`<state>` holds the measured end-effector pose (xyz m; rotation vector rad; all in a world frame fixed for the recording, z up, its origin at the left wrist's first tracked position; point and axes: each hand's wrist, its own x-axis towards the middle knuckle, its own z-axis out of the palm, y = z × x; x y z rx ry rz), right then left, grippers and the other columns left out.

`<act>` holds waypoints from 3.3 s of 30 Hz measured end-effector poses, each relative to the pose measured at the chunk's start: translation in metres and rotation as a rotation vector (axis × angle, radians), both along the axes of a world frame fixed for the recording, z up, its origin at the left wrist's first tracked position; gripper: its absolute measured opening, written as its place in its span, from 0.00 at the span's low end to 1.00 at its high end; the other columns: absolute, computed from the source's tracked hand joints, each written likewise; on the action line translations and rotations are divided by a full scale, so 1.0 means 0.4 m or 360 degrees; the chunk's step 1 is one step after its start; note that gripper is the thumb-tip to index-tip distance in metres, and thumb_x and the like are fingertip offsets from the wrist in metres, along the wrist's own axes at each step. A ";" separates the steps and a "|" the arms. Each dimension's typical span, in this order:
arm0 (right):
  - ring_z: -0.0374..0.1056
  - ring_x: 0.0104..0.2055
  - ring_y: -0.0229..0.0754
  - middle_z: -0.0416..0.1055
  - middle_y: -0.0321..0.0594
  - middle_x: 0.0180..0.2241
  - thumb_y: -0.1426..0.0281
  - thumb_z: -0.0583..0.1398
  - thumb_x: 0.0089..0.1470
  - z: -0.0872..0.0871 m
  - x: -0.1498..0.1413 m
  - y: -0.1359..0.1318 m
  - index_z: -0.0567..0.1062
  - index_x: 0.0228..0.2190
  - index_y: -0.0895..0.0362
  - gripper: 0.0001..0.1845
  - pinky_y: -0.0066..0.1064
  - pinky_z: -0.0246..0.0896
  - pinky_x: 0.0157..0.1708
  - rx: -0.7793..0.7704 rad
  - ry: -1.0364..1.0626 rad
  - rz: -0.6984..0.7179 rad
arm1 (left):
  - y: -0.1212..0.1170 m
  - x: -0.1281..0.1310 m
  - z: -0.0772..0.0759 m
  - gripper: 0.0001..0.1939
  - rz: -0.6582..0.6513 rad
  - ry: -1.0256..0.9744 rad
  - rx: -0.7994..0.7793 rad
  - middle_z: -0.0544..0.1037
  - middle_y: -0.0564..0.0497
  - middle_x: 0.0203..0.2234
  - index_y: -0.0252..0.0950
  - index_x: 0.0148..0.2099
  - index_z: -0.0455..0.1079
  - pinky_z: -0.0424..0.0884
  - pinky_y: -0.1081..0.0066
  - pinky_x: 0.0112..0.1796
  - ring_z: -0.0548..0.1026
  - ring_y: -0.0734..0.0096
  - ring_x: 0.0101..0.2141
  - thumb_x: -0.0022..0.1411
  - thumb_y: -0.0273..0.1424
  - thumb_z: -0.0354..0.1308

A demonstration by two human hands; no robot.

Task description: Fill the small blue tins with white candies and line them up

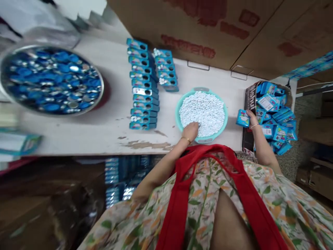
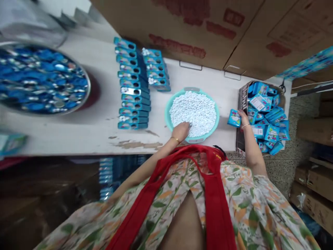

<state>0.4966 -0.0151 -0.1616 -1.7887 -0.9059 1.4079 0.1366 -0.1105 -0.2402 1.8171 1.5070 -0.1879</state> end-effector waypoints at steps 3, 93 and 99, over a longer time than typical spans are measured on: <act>0.76 0.29 0.41 0.77 0.22 0.25 0.41 0.79 0.16 -0.005 -0.001 -0.013 0.69 0.37 0.46 0.48 0.42 0.81 0.43 -0.0095 0.0013 -0.0240 | 0.002 0.006 -0.011 0.15 0.0047 -0.0074 -0.0022 0.80 0.33 0.57 0.34 0.59 0.73 0.75 0.57 0.58 0.78 0.51 0.59 0.79 0.26 0.49; 0.77 0.56 0.54 0.77 0.45 0.52 0.49 0.70 0.56 -0.121 -0.162 -0.181 0.76 0.55 0.51 0.31 0.59 0.74 0.63 0.0929 -0.0732 0.0307 | 0.186 -0.026 -0.073 0.24 0.0075 -0.0381 0.0082 0.80 0.33 0.60 0.29 0.64 0.73 0.70 0.58 0.63 0.77 0.50 0.60 0.68 0.26 0.53; 0.74 0.57 0.58 0.76 0.50 0.53 0.49 0.65 0.62 -0.119 -0.178 -0.174 0.74 0.57 0.52 0.29 0.66 0.71 0.64 0.0987 -0.0815 0.0476 | 0.158 -0.126 0.086 0.21 -0.0020 -0.0465 0.0182 0.82 0.37 0.56 0.36 0.63 0.72 0.74 0.61 0.52 0.79 0.57 0.47 0.74 0.37 0.56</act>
